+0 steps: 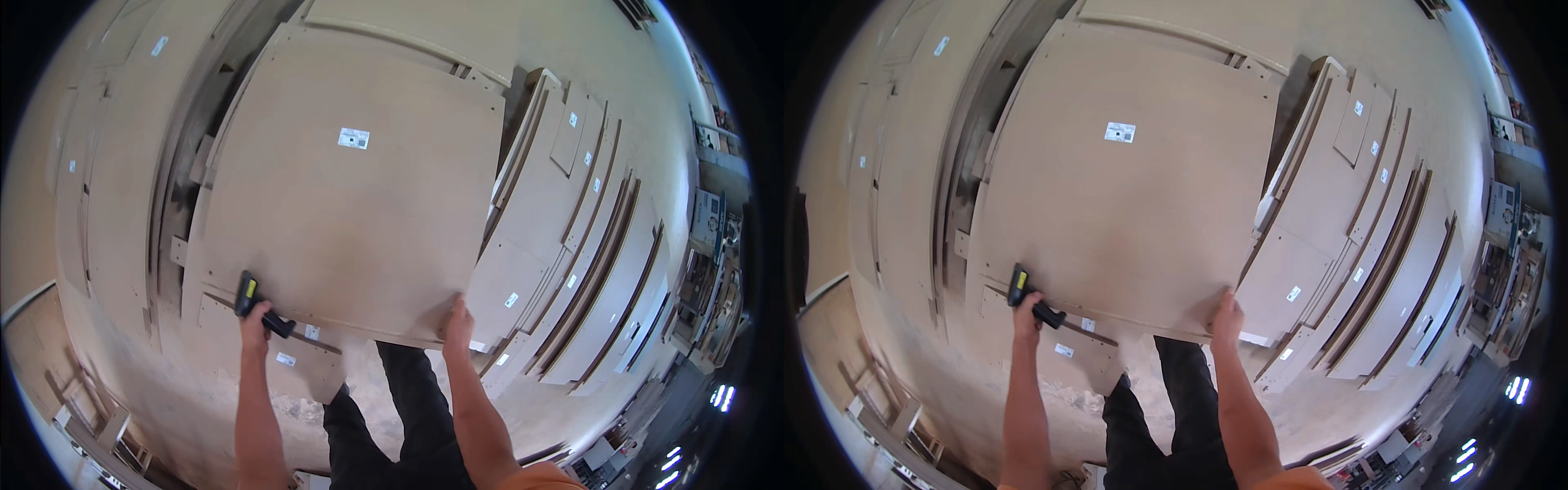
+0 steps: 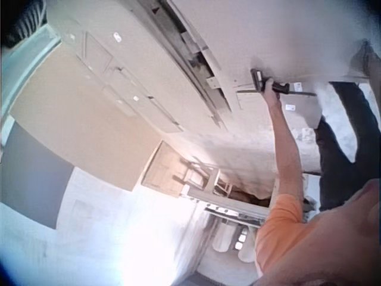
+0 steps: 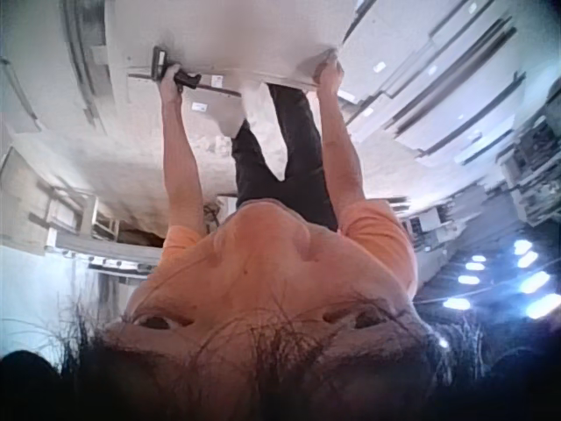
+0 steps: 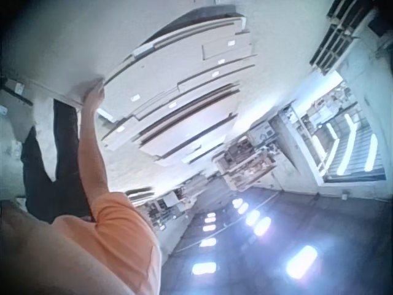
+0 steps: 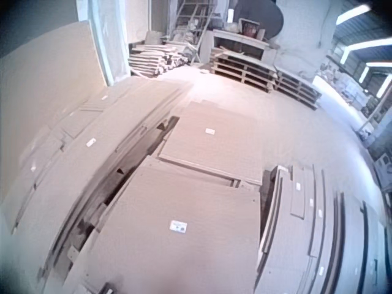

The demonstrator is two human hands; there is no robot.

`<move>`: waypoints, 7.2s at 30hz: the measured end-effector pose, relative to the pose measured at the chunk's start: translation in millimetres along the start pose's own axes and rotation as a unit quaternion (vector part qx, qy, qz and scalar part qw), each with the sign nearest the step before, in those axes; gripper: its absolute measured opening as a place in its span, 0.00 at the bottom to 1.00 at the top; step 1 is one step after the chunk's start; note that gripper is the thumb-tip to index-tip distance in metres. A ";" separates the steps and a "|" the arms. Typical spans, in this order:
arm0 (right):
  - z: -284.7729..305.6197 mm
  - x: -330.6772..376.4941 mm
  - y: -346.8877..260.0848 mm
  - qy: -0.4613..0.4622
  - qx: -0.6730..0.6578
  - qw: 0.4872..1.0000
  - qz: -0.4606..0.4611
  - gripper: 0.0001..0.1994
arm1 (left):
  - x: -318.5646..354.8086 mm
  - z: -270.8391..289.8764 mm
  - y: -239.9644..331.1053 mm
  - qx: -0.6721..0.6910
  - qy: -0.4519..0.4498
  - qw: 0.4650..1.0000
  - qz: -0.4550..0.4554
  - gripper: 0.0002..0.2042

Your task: The person walks through a workshop, picks up a barcode scanner, and scans labels on multiple wooden panels. They move panels between a workbench and the floor, scanning each one before stacking them.

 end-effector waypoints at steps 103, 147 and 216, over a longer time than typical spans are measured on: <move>-8.9 154.4 90.4 -0.068 0.196 0.970 0.125 0.35 | 164.7 154.0 -0.7 0.019 -0.004 0.977 -0.212 0.10; 600.3 482.8 1026.3 0.185 -0.337 0.912 -0.143 0.19 | 1032.7 -18.5 -671.5 -0.627 -0.741 0.124 -0.208 0.15; 1433.0 331.2 2017.8 0.363 -0.478 0.582 -0.548 0.17 | 1921.2 -52.7 -2218.9 -0.628 -0.666 -0.402 -0.003 0.14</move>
Point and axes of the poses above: each hand's wrist, its own x-axis away from the middle knuckle, its own z-axis out of the back of the hand, y = z × x, the point moved 3 cm from there along -x, towards the middle knuckle, and after that the axes turned 4 degrees about -y, right-handed, at the moved point
